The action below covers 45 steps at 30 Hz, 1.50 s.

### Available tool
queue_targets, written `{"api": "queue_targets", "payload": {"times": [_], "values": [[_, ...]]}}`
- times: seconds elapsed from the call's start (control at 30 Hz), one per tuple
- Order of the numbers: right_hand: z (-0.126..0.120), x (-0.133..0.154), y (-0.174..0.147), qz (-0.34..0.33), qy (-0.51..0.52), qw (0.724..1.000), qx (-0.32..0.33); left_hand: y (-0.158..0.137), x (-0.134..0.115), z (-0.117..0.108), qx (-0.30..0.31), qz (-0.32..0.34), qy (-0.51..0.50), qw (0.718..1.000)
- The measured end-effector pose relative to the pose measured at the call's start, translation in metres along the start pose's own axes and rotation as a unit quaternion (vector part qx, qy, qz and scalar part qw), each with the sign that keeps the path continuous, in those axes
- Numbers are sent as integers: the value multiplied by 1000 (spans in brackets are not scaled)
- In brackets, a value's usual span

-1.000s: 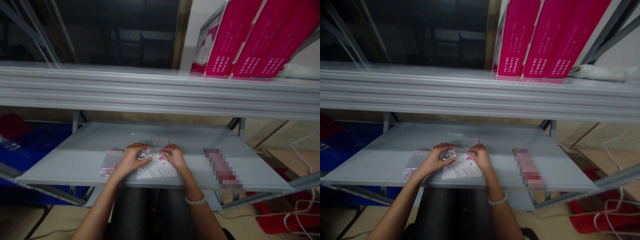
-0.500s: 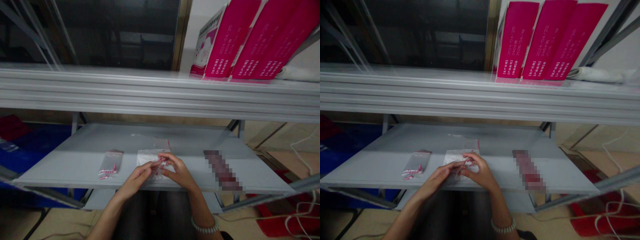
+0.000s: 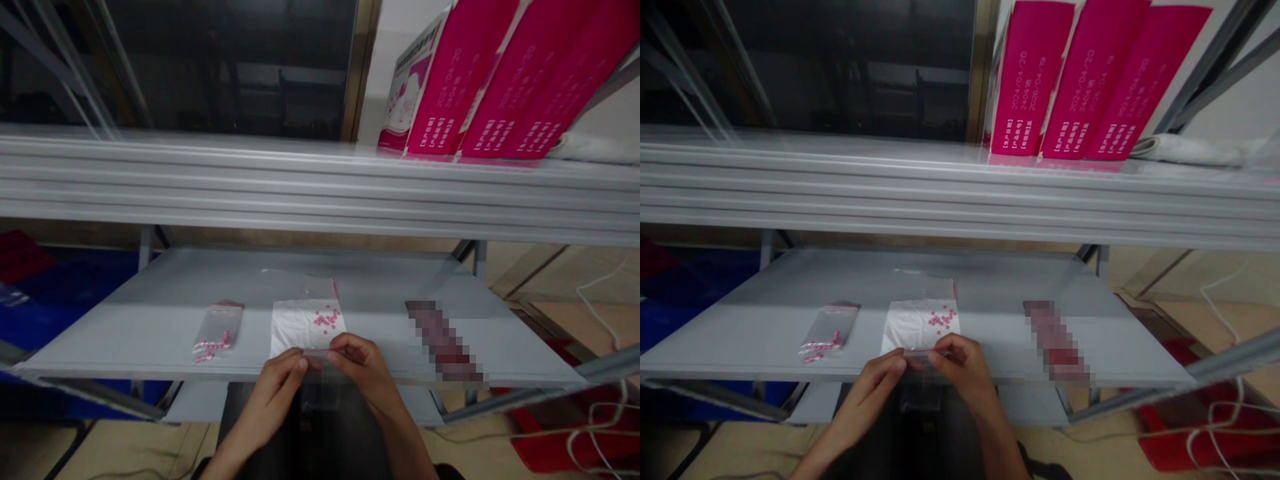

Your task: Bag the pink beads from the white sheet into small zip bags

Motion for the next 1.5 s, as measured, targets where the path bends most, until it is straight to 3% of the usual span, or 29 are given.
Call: {"api": "queue_targets", "payload": {"times": [0.2, 0.33, 0.47, 0.77, 0.97, 1.17, 1.37, 1.5], "values": [[6, 6, -4, 29, -16, 999, 28, -1, -5, -8, -77, 19, 7, 997], [10, 3, -10, 56, 6, 997, 44, -3, -1, -5, -108, -8, -11, 994], [4, 1, -17, 62, 6, 998, 17, -5, 4, -4, -133, -35, -17, 990], [6, 35, -20, -84, -167, 982, 38, -7, 4, -6, -132, -52, -9, 990], [9, 42, -24, -141, -179, 973, 25, -14, -5, -17, -117, -73, 1, 990], [18, 52, -28, -132, -194, 971, 49, -19, -19, -26, -79, -23, 60, 995], [20, 48, -30, -116, -252, 958, 72, -22, -21, -21, -63, -4, 81, 995], [15, 39, -33, -110, -233, 964, 66, -25, -23, -14, -61, 52, 111, 991]]}}
Point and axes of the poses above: each hand's wrist, its own y-axis towards the middle knuckle, its own z-axis out of the palm, x = y × z, the point moved 6 cm from there along y, towards the middle knuckle, and after that the axes turned 7 degrees about -z, right-handed, at the moved point
